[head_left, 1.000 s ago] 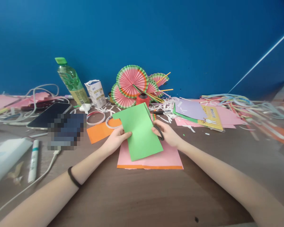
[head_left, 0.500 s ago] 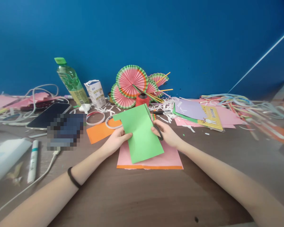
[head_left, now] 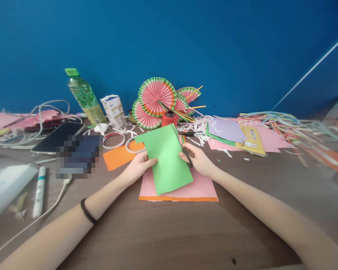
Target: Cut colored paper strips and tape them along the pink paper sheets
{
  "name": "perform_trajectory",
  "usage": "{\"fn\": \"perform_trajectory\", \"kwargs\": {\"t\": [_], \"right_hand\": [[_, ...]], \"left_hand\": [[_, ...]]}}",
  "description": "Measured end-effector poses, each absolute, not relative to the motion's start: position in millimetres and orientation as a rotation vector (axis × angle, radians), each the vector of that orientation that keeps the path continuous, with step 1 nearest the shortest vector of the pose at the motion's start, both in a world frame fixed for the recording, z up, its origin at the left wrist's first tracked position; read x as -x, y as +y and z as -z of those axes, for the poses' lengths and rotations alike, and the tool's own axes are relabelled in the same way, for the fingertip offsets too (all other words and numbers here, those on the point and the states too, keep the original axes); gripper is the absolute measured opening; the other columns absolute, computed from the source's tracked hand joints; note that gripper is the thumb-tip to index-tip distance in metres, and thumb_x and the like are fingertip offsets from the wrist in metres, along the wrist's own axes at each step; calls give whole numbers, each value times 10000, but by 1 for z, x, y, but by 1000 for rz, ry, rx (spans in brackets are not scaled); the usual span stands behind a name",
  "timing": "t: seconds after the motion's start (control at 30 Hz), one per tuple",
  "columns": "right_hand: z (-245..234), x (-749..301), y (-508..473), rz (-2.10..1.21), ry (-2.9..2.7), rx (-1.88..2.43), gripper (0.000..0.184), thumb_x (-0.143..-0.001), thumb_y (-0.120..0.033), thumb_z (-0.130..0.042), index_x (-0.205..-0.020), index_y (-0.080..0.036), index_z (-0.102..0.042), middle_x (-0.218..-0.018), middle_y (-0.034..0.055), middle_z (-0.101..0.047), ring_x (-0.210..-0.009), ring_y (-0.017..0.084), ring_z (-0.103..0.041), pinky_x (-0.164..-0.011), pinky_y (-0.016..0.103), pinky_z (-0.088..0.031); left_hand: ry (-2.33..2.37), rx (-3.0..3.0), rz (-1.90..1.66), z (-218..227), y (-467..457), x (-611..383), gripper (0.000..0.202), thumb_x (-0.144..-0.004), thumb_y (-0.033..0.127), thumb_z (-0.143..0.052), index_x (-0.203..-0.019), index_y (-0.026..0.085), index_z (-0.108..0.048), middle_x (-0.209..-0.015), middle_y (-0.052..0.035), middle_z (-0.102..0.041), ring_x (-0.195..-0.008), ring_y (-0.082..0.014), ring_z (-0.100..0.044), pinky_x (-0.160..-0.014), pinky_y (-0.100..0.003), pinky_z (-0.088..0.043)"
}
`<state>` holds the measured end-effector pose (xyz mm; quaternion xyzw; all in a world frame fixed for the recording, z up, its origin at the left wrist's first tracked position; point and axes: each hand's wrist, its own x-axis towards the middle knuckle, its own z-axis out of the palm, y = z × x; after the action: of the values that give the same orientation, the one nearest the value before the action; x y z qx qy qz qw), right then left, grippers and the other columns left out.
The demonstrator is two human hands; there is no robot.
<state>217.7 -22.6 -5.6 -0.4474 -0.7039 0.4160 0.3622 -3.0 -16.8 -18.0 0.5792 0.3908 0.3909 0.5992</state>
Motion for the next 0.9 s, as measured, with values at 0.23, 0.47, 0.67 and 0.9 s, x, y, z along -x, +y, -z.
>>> {"fn": "perform_trajectory", "kwargs": {"t": [0.23, 0.47, 0.67, 0.9], "right_hand": [[5, -218, -23, -1049, -1826, 1159, 320, -770, -507, -497, -846, -197, -480, -741, 15, -502, -650, 139, -470, -564, 254, -378], [5, -218, -23, -1070, -1812, 1130, 287, -767, -459, -527, -836, -186, -473, -744, 4, -468, -633, 117, -437, -592, 251, -380], [5, -217, -23, -1067, -1784, 1136, 306, -750, -473, -547, -834, -187, -478, -732, 8, -486, -640, 125, -449, -595, 263, -391], [-1, -220, -20, -1234, -1628, 1114, 324, -776, -502, -501, -794, -178, -491, -548, -47, -449, -416, 72, -401, -409, 224, -308]], "left_hand": [[902, -1343, -908, 20, -16, 3, 411, -686, 342, -645, -1070, 200, -597, -1044, -50, -663, -956, -270, -604, -870, -397, -457], [899, -1331, -905, 17, -17, 2, 395, -682, 330, -648, -1049, 193, -600, -1065, -48, -655, -960, -263, -603, -872, -383, -457], [887, -1338, -905, 19, -16, 3, 382, -692, 312, -643, -1053, 195, -600, -1056, -50, -659, -960, -266, -604, -882, -393, -451], [991, -1272, -1028, 16, -16, 1, 377, -680, 314, -636, -1017, 151, -595, -977, -62, -682, -889, -253, -625, -803, -369, -488]]}}
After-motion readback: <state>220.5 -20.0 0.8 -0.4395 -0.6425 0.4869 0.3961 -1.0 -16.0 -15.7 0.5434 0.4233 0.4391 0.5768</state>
